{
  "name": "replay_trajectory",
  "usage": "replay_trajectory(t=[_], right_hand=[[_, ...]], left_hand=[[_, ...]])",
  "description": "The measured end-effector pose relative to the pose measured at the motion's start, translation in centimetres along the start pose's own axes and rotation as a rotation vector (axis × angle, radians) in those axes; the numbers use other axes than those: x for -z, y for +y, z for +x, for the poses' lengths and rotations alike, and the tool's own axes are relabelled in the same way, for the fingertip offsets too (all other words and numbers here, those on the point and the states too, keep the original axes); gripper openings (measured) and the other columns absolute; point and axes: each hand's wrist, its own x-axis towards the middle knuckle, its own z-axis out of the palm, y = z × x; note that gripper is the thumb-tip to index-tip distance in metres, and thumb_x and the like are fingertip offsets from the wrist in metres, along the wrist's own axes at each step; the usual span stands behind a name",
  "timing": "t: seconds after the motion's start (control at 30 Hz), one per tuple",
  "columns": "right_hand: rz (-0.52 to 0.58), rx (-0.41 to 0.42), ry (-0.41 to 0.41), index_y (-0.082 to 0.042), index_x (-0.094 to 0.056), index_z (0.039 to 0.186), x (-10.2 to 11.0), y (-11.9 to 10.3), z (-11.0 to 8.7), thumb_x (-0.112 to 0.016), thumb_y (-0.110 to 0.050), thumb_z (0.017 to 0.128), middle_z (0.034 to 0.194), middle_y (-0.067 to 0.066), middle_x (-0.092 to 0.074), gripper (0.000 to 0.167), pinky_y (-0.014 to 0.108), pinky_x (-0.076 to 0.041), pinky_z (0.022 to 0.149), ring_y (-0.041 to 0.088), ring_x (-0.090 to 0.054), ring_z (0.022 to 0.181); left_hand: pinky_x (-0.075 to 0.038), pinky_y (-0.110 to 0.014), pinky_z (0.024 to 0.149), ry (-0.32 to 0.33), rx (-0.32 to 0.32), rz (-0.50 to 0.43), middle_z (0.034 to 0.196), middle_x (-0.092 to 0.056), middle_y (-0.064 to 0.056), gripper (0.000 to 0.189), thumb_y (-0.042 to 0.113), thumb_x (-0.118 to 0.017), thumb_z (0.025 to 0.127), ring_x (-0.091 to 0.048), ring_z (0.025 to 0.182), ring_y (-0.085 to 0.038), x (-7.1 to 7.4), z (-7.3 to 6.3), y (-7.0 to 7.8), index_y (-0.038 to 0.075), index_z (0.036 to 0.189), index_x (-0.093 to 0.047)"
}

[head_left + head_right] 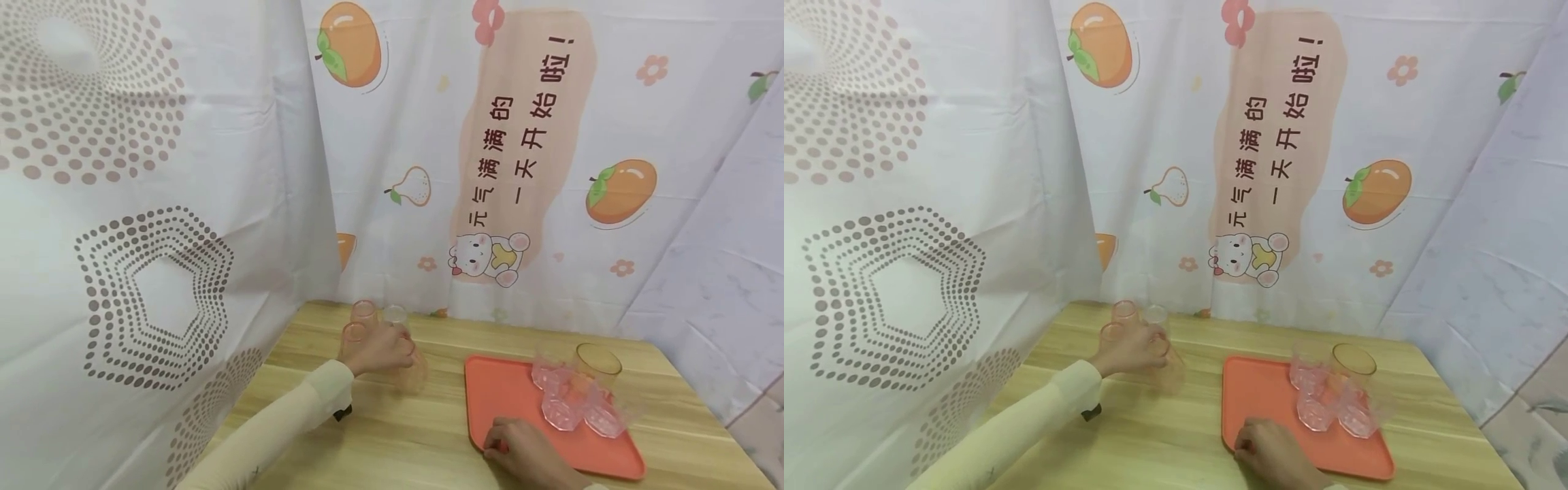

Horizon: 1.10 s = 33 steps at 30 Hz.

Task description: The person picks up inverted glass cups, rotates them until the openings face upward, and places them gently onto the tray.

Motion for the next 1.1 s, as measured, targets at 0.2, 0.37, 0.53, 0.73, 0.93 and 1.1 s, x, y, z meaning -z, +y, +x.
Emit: replay_trajectory(t=[0.2,0.37,0.53,0.73,0.93,1.1], right_hand=[[0.029,-0.041,-0.018,-0.026,-0.074,0.082,0.2,-0.1,0.0,-0.085,-0.017,0.083,0.083,-0.023,-0.057,0.014,0.023,-0.046,0.061,-0.006,-0.052,0.073],[0.084,-0.069,-0.048,-0.026,-0.074,0.085,0.3,0.0,-0.1,-0.084,-0.021,0.086,0.083,-0.024,-0.058,0.011,0.024,-0.047,0.062,-0.005,-0.053,0.073],[0.11,-0.139,-0.058,-0.028,-0.074,0.088,0.3,0.0,0.0,-0.079,-0.033,0.091,0.083,-0.025,-0.058,0.008,0.024,-0.047,0.061,-0.005,-0.052,0.072],[0.126,-0.219,-0.026,-0.029,-0.076,0.092,0.3,-0.3,0.6,-0.076,-0.039,0.093,0.086,-0.024,-0.06,0.01,0.024,-0.047,0.063,-0.004,-0.051,0.073],[0.266,-0.29,0.038,-0.023,-0.076,0.097,0.4,-0.6,1.1,-0.074,-0.036,0.095,0.087,-0.018,-0.065,0.013,0.024,-0.046,0.061,-0.001,-0.051,0.069],[0.406,-0.38,0.084,-0.019,-0.076,0.103,0.3,-0.9,1.7,-0.073,-0.036,0.096,0.09,-0.012,-0.07,0.019,0.024,-0.045,0.058,0.003,-0.053,0.068]], left_hand=[[-0.053,-0.024,0.064,0.068,0.071,-0.261,0.094,-0.072,0.0,0.029,0.027,-0.079,0.081,-0.06,0.073,-0.007,-0.4,0.2,1.0,0.007,0.102,-0.073],[-0.05,-0.025,0.066,0.031,0.094,-0.398,0.096,-0.07,-0.002,0.033,0.031,-0.081,0.082,-0.058,0.077,-0.007,-1.0,-0.2,1.5,0.008,0.104,-0.072],[-0.05,-0.027,0.067,-0.016,0.148,-0.478,0.097,-0.068,-0.002,0.034,0.035,-0.082,0.084,-0.058,0.082,-0.009,-1.6,-0.4,1.8,0.014,0.107,-0.069],[-0.053,-0.028,0.07,-0.02,0.175,-0.553,0.098,-0.069,-0.001,0.035,0.037,-0.085,0.085,-0.062,0.088,-0.013,-2.0,-0.5,2.1,0.017,0.111,-0.07],[-0.055,-0.029,0.069,-0.042,0.189,-0.677,0.097,-0.07,-0.005,0.032,0.03,-0.088,0.082,-0.065,0.089,-0.016,-2.4,-0.6,2.8,0.017,0.105,-0.07],[-0.055,-0.03,0.073,-0.07,0.24,-0.715,0.095,-0.068,0.003,0.035,0.031,-0.089,0.082,-0.065,0.089,-0.015,-2.9,-0.9,3.4,0.018,0.107,-0.068]])
